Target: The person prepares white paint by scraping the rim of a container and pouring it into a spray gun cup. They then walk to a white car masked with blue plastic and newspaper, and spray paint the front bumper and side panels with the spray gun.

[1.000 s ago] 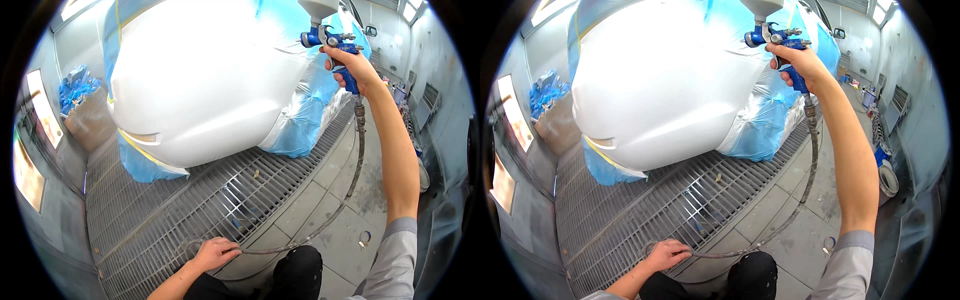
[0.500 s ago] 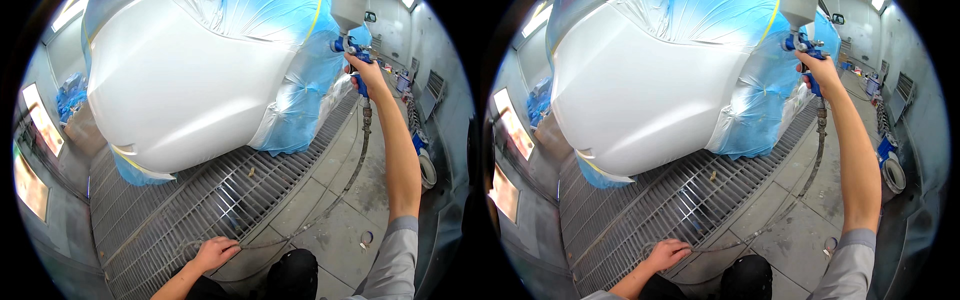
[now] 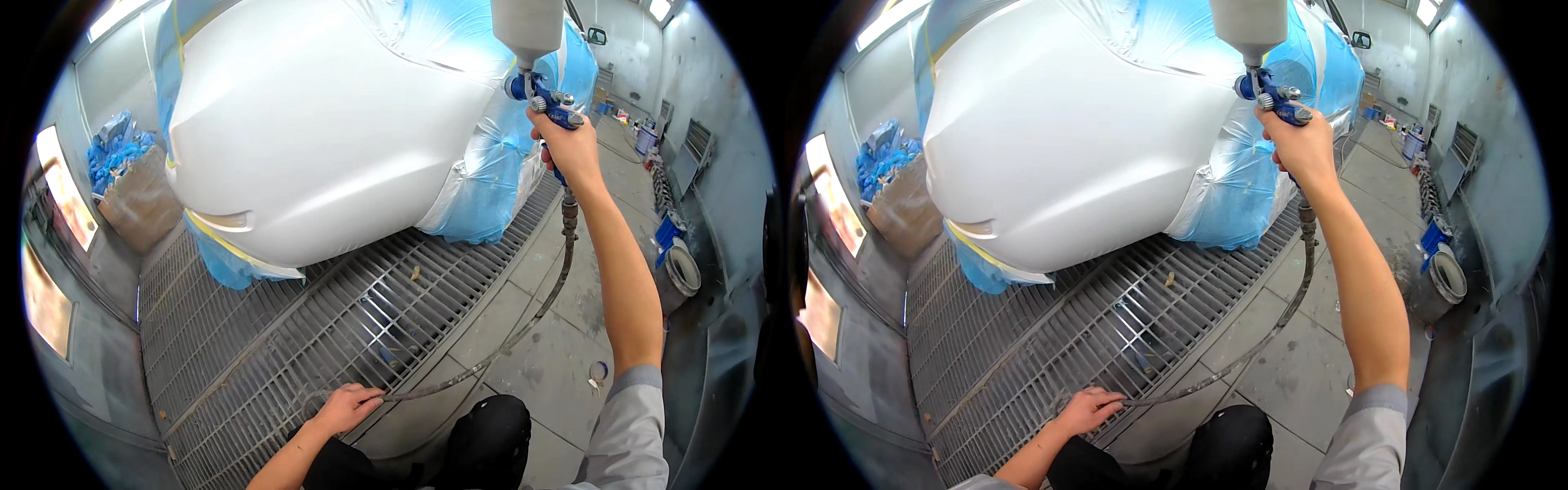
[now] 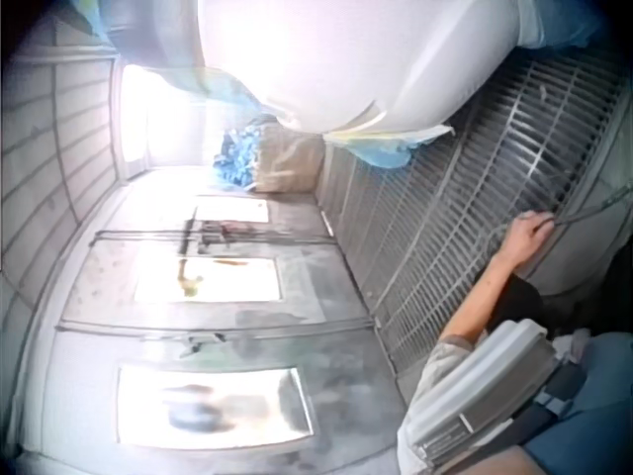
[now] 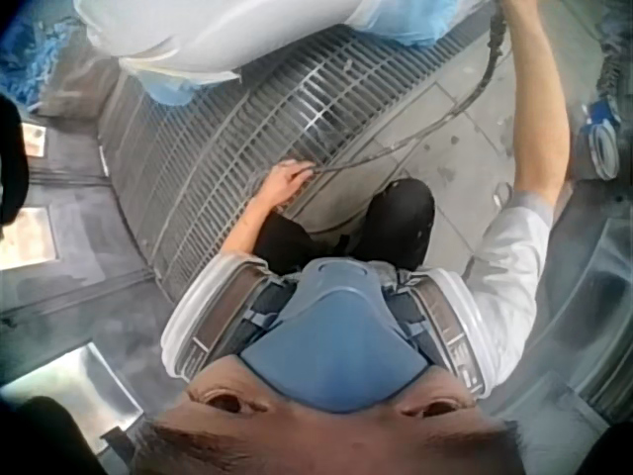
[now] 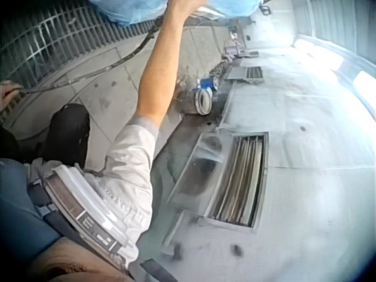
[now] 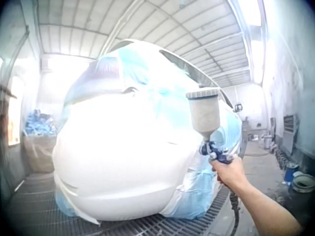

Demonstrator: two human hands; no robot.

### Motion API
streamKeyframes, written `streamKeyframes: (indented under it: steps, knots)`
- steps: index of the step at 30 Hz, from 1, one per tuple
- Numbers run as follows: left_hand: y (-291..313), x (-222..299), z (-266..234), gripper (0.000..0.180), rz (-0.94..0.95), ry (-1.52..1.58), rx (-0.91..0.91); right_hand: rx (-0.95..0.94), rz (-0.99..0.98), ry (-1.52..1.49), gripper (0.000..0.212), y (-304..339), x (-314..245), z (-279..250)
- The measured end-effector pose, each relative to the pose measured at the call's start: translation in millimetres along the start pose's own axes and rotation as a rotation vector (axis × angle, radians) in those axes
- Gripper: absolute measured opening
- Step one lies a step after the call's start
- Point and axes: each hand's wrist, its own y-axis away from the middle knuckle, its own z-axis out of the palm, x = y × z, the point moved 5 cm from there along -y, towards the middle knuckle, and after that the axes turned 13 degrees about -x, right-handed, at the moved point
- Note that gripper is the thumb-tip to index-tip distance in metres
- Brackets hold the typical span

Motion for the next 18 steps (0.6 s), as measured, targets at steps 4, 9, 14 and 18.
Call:
streamKeyframes:
  steps: [4,9,14,18]
  knots:
    - [36,-19,2,0.026,0.016,0.006,-0.042,-0.001,-0.004,-0.002,0.035,32,-39,25]
    - [76,-34,1,0.026,0.111,0.000,-0.012,-0.023,-0.035,0.030,0.035,70,-88,49]
    - [114,-48,2,0.026,0.109,-0.018,-0.080,-0.044,-0.031,0.033,0.034,107,-127,84]
    - [136,-60,6,0.027,0.136,-0.017,-0.093,-0.086,-0.053,0.020,0.032,133,-154,106]
